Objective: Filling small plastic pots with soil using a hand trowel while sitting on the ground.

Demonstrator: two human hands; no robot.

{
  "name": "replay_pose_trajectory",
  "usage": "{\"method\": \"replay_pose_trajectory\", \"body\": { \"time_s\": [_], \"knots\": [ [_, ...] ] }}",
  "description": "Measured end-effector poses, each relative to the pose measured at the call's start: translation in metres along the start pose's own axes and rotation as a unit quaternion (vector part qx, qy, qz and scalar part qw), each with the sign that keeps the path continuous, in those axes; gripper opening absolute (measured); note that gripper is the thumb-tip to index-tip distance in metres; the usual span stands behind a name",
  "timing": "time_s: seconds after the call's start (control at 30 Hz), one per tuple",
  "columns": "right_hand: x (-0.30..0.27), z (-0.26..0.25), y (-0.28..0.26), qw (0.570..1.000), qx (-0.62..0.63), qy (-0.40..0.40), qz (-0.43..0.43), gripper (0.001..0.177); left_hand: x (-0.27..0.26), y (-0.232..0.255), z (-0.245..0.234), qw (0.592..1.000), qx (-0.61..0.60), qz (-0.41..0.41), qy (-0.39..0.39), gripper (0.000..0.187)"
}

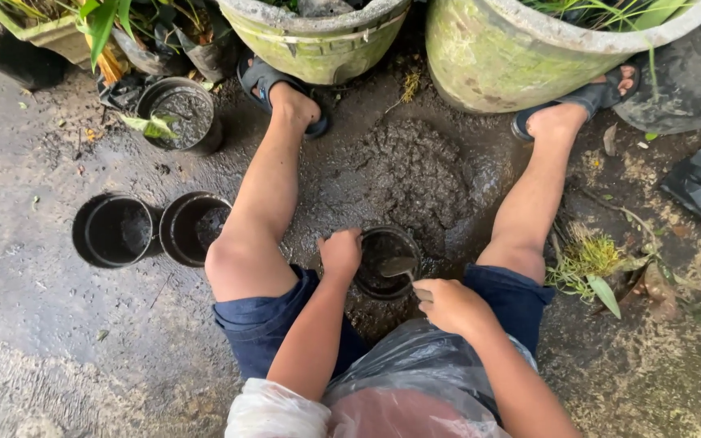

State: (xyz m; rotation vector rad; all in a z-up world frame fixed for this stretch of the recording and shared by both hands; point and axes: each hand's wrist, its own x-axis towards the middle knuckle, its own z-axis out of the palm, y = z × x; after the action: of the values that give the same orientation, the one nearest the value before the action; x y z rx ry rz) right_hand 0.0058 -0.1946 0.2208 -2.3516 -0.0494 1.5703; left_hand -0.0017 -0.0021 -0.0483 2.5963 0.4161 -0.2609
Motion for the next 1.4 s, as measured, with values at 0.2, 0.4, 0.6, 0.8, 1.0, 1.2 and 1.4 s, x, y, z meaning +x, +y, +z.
{"method": "replay_pose_trajectory", "body": {
  "time_s": [0.2,0.4,0.6,0.8,1.0,1.2,1.4],
  "knots": [
    [0.076,0.033,0.044,0.999,-0.029,-0.009,-0.011,0.048,-0.001,0.001,-0.004,0.999,-0.020,-0.016,-0.023,0.017],
    [0.032,0.008,0.019,1.000,0.028,0.013,0.001,0.049,-0.021,-0.007,-0.011,0.984,0.004,-0.068,-0.163,0.048],
    [0.054,0.023,0.026,1.000,0.026,0.009,-0.009,0.049,-0.018,0.002,-0.019,0.993,0.018,-0.066,-0.101,0.014],
    [0.057,0.021,0.024,0.993,0.086,0.080,-0.023,0.048,-0.016,0.028,-0.055,0.996,0.082,-0.025,-0.040,0.019],
    [0.081,0.027,0.034,0.995,0.069,0.061,-0.027,0.048,-0.008,0.013,-0.041,0.997,0.038,-0.018,-0.069,0.032],
    [0.049,0.012,0.040,0.998,-0.060,0.016,0.017,0.048,-0.007,0.021,-0.041,0.995,0.057,-0.044,-0.066,0.023],
    [0.024,-0.004,0.012,1.000,-0.011,0.022,0.005,0.049,-0.027,-0.001,-0.023,0.985,-0.043,-0.110,-0.128,0.030]
  ]
}}
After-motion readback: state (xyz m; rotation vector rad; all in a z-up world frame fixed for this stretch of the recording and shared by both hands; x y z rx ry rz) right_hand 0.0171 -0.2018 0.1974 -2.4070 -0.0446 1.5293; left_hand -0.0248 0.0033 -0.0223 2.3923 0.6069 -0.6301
